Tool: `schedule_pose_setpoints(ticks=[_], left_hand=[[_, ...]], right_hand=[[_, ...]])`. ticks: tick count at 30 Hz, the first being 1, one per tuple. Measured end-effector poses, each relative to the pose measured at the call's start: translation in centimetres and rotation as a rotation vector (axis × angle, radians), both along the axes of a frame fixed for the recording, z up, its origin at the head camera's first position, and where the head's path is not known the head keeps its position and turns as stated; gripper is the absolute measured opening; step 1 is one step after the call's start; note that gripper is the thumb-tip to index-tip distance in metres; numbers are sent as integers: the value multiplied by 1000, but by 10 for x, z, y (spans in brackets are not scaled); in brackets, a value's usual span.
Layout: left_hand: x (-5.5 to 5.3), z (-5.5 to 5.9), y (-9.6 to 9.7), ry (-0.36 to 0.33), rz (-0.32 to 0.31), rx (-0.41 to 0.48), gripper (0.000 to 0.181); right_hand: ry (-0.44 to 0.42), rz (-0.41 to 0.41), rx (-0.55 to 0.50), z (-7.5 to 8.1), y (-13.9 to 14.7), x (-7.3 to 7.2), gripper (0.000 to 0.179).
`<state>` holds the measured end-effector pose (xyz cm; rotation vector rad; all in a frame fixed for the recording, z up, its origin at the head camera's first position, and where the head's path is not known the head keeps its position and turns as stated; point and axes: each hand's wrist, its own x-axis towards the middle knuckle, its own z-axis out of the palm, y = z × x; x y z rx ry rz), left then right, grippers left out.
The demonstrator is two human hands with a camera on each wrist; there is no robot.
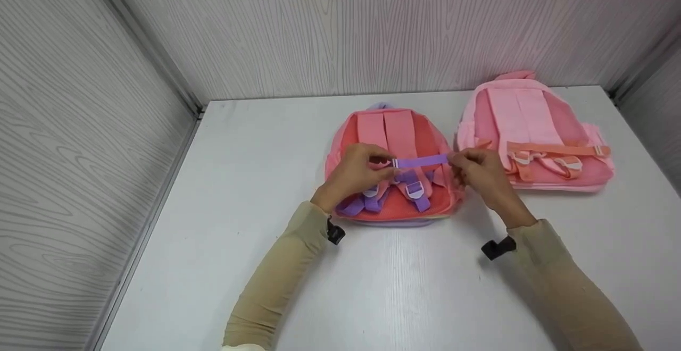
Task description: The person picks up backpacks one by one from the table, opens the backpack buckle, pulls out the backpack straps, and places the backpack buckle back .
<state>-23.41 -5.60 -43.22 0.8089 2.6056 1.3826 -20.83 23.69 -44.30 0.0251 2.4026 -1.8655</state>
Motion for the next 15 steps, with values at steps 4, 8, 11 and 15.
schedule_pose_setpoints(ticks=[4,8,11,15], left_hand=[[-1,-1,2,8,-12,10,25],[-2,-2,6,9,-7,10,24],[-2,-2,11,19,-15,11,24],[-2,-2,16,42,-25,21,24]], right_hand=[[-10,-2,2,0,0,-1,38],[-6,1,10,0,1,-1,39],[2,1,12,-1,2,-1,40],[6,2,5,-2,2,-1,40]])
